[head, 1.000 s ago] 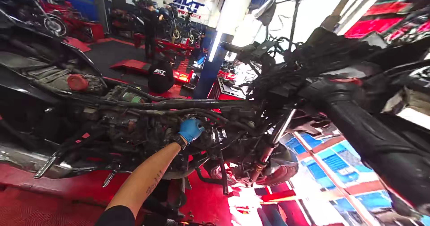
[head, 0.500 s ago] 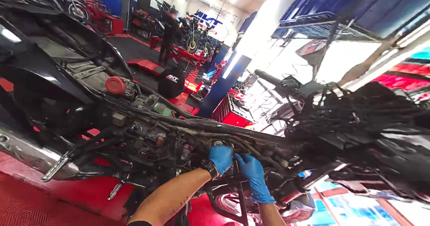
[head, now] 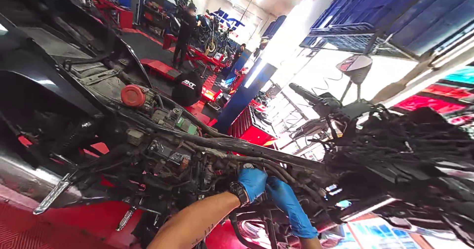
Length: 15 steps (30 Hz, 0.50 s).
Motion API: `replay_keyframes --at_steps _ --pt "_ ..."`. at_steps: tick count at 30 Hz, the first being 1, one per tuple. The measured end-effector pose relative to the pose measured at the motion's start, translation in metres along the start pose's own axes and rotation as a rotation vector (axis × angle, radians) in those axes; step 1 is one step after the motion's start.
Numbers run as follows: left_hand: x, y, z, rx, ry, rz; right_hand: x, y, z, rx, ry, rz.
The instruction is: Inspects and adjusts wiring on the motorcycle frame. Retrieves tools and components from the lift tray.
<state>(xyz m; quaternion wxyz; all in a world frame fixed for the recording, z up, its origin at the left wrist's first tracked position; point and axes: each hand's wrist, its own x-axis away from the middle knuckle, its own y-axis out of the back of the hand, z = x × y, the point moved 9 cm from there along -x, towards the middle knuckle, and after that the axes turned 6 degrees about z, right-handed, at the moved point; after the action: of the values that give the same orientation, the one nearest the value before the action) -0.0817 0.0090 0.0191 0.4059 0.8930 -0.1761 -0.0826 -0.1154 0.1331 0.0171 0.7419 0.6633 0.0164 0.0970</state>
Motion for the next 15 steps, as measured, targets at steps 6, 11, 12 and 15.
replay_keyframes --at_steps 6,11,12,15 --pt "-0.004 -0.003 0.000 -0.028 -0.040 0.012 0.002 -0.007 -0.010 0.036 0.017 0.034" --pt "-0.004 0.000 -0.002 -0.085 0.006 -0.013 -0.001 -0.003 -0.020 -0.091 0.072 0.020" --pt "-0.005 -0.001 -0.001 -0.076 0.015 -0.025 0.000 -0.003 -0.017 -0.089 0.090 0.015" --pt "-0.005 0.000 0.007 -0.046 0.026 -0.014 0.005 0.000 -0.007 -0.072 0.184 0.014"
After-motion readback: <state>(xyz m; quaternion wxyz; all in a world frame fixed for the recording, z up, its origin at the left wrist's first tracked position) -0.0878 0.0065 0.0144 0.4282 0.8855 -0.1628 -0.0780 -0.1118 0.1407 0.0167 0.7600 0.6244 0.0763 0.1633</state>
